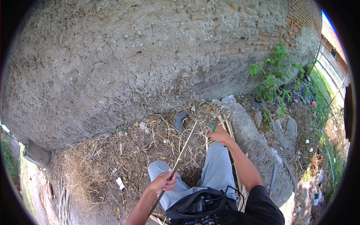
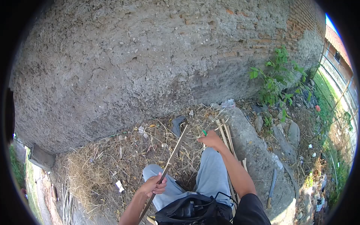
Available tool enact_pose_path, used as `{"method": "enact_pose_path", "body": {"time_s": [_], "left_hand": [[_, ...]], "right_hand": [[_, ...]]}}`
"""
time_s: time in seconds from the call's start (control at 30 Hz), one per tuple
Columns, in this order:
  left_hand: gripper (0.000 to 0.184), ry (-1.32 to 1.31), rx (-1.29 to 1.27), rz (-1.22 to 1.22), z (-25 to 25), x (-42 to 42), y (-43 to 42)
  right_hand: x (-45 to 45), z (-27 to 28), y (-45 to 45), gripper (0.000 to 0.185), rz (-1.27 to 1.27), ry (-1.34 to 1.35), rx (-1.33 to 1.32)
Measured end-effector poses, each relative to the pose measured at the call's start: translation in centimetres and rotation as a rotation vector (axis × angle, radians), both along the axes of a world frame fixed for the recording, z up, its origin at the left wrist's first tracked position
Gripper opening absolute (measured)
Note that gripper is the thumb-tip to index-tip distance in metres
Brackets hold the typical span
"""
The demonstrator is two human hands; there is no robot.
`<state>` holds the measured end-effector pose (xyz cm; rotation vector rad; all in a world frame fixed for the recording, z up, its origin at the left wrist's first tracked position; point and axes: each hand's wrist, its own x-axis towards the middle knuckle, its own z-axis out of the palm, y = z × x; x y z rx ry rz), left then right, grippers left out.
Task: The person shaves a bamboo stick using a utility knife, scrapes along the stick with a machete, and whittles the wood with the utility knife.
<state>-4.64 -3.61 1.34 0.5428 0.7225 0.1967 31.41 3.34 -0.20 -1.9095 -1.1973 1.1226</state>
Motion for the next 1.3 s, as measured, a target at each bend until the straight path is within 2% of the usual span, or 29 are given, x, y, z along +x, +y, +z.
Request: {"method": "enact_pose_path", "body": {"time_s": [0.13,0.2,0.3,0.4,0.53,0.6,0.63,0.7,0.73,0.8,0.93,1.0,1.07,1.13,1.23,1.27,1.3], "left_hand": [[0.046,-0.056,-0.006,0.026,-0.9,0.1,0.4],[0.046,-0.065,-0.013,0.03,-0.8,0.6,0.5],[0.046,-0.086,-0.039,0.045,-0.5,1.4,0.6],[0.046,-0.161,-0.082,0.062,-0.9,1.6,0.8],[0.046,-0.138,-0.055,0.063,-1.2,2.3,0.8],[0.046,0.101,0.147,0.124,-1.7,3.0,0.6],[0.046,0.103,0.147,0.122,-2.0,3.7,0.1],[0.046,0.688,1.33,0.133,-2.5,5.1,-1.1],[0.046,0.687,1.327,0.136,-1.5,5.8,-1.3],[0.046,0.846,1.207,0.008,0.7,6.8,-1.6],[0.046,0.959,1.155,-0.103,0.9,6.9,-1.7],[0.045,0.92,1.176,-0.08,0.0,6.7,-1.3],[0.045,0.912,1.205,-0.13,0.3,5.8,-3.5],[0.044,0.934,1.251,-0.192,0.3,3.5,-4.1],[0.044,0.996,1.224,-0.026,0.4,1.4,-3.8],[0.043,0.996,1.19,0.014,0.6,1.3,-3.1],[0.042,0.997,1.165,0.056,0.9,1.4,-2.4]], "right_hand": [[-3.9,2.7,-2.1,0.032,0.11,-0.177,0.153],[-6.8,4.9,-3.9,0.026,0.213,-0.395,0.246],[-9.0,3.4,-5.2,0.026,0.305,-0.51,0.35],[-10.4,3.8,-5.9,0.025,0.29,-0.555,0.329],[-11.0,5.0,-6.1,0.025,0.321,-0.595,0.25],[-11.3,5.1,-6.0,0.022,0.324,-0.68,0.24],[-11.3,4.9,-5.8,0.022,0.322,-0.679,0.24],[-11.3,3.8,-5.1,0.018,0.29,-0.724,0.229],[-11.2,3.2,-4.7,0.018,0.293,-0.727,0.227],[-10.9,1.7,-3.7,0.017,0.255,-0.772,0.221],[-8.7,-1.0,-1.3,0.019,0.104,-0.798,0.279],[-7.9,-1.9,0.3,0.019,0.113,-0.932,0.255],[-2.3,-2.2,3.1,0.019,-0.113,-0.87,0.198],[4.0,-2.8,4.6,0.018,-0.191,-0.845,0.047],[2.9,1.3,2.8,0.018,-0.168,-0.84,0.072],[2.9,-0.9,3.6,0.021,-0.219,-0.804,0.104],[1.4,0.2,2.8,0.021,-0.169,-0.766,0.13]]}}
